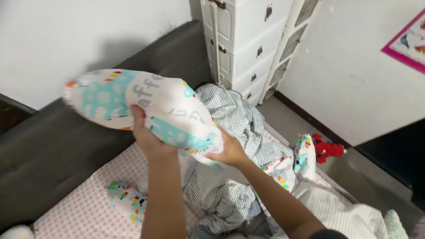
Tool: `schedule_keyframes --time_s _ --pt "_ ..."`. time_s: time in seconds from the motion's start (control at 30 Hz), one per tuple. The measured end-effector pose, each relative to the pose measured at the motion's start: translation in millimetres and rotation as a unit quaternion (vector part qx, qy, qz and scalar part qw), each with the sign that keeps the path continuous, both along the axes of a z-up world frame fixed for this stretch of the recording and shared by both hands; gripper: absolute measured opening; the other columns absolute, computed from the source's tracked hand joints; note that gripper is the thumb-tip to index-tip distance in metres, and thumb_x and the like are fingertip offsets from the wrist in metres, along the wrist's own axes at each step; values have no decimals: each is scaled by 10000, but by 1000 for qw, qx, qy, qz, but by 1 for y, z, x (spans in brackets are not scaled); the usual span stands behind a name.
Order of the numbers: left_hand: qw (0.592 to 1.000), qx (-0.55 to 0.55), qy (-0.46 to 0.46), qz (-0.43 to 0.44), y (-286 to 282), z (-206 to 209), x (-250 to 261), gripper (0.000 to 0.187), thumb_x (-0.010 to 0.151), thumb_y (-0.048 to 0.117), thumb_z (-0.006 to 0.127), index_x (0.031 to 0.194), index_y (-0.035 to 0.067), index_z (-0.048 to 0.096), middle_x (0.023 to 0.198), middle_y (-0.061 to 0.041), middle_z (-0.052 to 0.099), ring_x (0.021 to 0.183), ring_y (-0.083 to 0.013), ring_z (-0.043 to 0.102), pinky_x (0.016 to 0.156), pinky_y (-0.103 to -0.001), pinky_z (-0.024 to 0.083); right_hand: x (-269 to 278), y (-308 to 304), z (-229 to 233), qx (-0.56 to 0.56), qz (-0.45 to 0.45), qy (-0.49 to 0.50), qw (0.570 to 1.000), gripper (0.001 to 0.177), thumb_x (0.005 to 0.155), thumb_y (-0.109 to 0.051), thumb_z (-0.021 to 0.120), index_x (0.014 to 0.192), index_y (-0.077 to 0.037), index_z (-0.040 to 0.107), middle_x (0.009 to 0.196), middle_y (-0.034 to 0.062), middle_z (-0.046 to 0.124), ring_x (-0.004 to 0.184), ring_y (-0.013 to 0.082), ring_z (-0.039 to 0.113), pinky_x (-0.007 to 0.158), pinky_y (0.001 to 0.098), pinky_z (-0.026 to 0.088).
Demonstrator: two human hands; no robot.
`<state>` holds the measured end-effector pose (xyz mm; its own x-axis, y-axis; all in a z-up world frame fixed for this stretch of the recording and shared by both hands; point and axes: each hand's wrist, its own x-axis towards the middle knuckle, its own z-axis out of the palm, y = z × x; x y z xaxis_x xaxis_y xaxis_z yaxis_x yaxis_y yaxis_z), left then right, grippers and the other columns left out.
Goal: Arranging and organizing various decorative pillows and plush toys on a bed.
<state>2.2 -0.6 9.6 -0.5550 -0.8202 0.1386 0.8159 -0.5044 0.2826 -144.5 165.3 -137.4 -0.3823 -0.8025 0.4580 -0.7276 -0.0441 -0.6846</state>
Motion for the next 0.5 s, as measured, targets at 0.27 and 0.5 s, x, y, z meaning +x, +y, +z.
schedule_keyframes --time_s 0.27,0.5 --pt "996 25 42 71 -21 16 67 517 1074 475 429 1435 122 543 1444 -80 607 1326 -322 584 1149 -510 459 -97 100 -306 597 -53 -329 729 894 937 -786 422 1202 18 708 1076 198 791 953 336 775 853 453 582" --pt "970 7 43 238 -29 -14 208 570 1054 500 451 1476 121 501 1484 -95 563 1351 -326 552 1168 -506 440 46 -2 -120 154 65 -860 481 1166 734 -945 292 1363 14 505 1391 195 594 1256 430 556 993 550 459"
